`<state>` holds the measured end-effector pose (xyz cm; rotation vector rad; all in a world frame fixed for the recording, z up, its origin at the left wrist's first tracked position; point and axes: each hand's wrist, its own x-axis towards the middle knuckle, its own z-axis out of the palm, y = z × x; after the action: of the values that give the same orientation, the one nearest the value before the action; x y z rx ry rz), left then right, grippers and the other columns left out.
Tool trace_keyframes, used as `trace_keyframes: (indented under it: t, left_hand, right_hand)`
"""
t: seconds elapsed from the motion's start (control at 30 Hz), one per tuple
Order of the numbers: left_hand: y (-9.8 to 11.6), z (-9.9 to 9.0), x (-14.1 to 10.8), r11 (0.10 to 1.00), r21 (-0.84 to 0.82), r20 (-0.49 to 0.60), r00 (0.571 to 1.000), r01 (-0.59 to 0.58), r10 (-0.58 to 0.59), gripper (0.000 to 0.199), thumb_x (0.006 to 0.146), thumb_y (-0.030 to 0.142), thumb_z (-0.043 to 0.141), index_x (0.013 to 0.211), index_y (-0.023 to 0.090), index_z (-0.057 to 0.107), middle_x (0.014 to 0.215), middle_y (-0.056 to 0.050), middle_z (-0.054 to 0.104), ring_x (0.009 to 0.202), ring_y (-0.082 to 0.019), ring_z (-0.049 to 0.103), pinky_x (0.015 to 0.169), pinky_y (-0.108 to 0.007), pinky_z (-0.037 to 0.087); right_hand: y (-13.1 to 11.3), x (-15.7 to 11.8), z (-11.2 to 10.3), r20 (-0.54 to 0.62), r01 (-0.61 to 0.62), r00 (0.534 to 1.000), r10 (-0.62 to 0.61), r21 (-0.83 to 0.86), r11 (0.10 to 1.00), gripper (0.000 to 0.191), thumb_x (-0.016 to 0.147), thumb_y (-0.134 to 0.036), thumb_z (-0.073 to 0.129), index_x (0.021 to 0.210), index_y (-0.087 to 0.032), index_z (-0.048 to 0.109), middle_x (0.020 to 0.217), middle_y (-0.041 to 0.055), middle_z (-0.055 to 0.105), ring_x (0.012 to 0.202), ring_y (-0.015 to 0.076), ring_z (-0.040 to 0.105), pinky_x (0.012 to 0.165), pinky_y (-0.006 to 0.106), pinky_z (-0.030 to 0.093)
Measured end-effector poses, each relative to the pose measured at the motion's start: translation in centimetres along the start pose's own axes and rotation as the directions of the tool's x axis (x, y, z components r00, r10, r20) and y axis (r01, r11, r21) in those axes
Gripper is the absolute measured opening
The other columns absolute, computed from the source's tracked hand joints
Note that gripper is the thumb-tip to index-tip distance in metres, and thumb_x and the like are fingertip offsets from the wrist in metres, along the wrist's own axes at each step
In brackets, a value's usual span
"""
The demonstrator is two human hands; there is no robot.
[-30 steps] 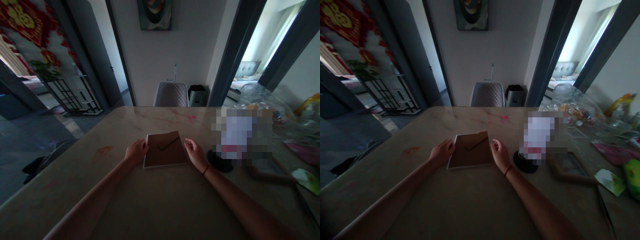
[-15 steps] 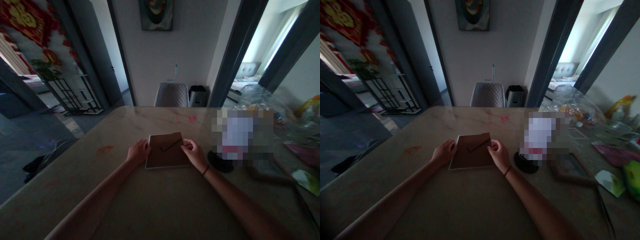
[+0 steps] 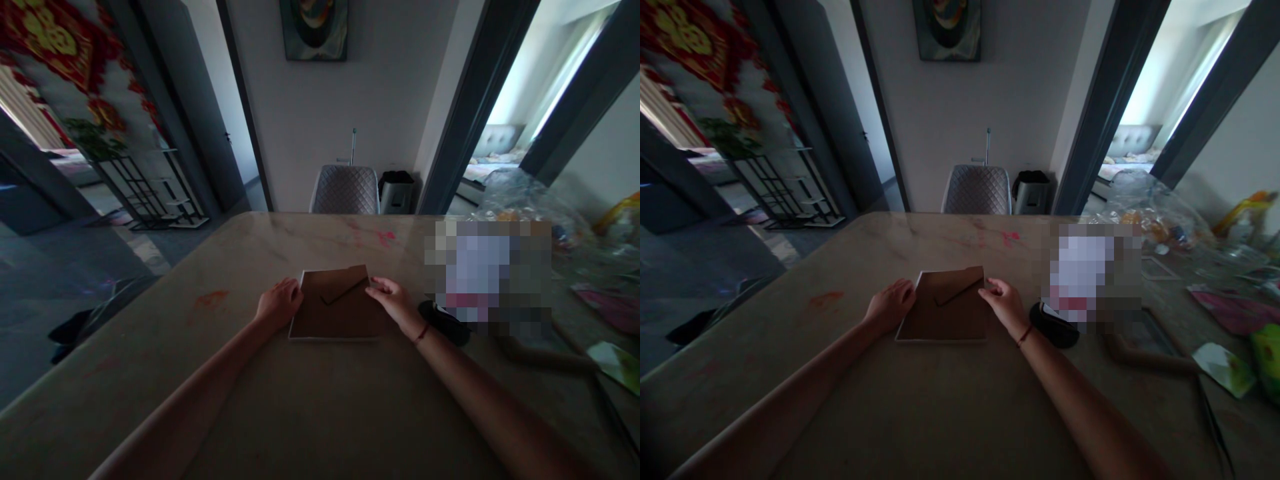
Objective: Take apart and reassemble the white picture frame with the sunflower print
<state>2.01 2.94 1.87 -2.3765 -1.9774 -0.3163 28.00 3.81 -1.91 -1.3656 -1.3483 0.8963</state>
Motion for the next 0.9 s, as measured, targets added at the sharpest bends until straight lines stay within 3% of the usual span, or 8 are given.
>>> trace_keyframes:
  t: [0.2,0.4,0.6,0.73,0.9]
  left_hand:
    - [0.0,-0.1,0.1,1.000,-0.008,0.023,1.000,0.008,-0.008,0.018,0.085,0.027,0.036,0.078,0.020,0.051,0.089,-0.004,0.058,0.082,-0.017,0.054,0.069,-0.026,0.039]
    - [0.0,-0.1,0.3,0.997,-0.017,0.028,0.997,0.076,-0.075,0.022,0.086,0.032,0.035,0.083,0.021,0.054,0.092,-0.003,0.059,0.077,-0.016,0.056,0.065,-0.025,0.038]
    - [-2.4,-0.4,1.0,0.983,-0.023,0.000,0.983,0.182,-0.182,0.025,0.085,0.034,0.035,0.084,0.020,0.056,0.097,-0.005,0.060,0.075,-0.016,0.057,0.060,-0.024,0.038]
    - [-3.6,-0.5,1.3,0.972,-0.064,0.002,0.974,0.225,-0.225,0.026,0.082,0.036,0.039,0.085,0.020,0.059,0.096,-0.005,0.063,0.077,-0.017,0.059,0.061,-0.023,0.039]
    - [-3.7,-0.5,1.5,0.946,-0.156,0.016,0.958,0.284,-0.285,0.034,0.081,0.037,0.042,0.106,0.023,0.060,0.102,-0.004,0.066,0.084,-0.018,0.061,0.062,-0.022,0.041]
  right_hand:
    - [0.3,-0.2,0.2,-0.014,0.016,1.000,-0.015,0.052,0.998,0.056,0.060,-0.038,0.066,0.109,-0.013,0.057,0.064,0.0004,0.063,0.062,0.0171,0.060,0.060,0.029,0.045]
    - [0.6,0.3,-0.4,-0.017,-0.047,0.999,0.049,0.108,0.993,0.060,0.060,-0.042,0.066,0.111,-0.012,0.055,0.068,0.0031,0.065,0.069,0.0201,0.063,0.066,0.032,0.047]
    - [1.1,0.8,-1.2,-0.103,-0.109,0.985,0.138,0.247,0.963,0.054,0.058,-0.039,0.066,0.103,-0.011,0.058,0.070,0.0044,0.066,0.070,0.0207,0.062,0.064,0.032,0.047]
    - [1.1,0.6,-1.1,-0.139,-0.083,0.984,0.114,0.210,0.974,0.053,0.060,-0.041,0.064,0.104,-0.012,0.058,0.072,0.0048,0.065,0.071,0.0210,0.062,0.061,0.032,0.048]
    - [1.0,0.3,-0.7,-0.089,-0.058,0.993,0.072,0.156,0.986,0.053,0.057,-0.033,0.065,0.106,-0.016,0.056,0.071,0.0017,0.062,0.064,0.0181,0.060,0.053,0.029,0.047]
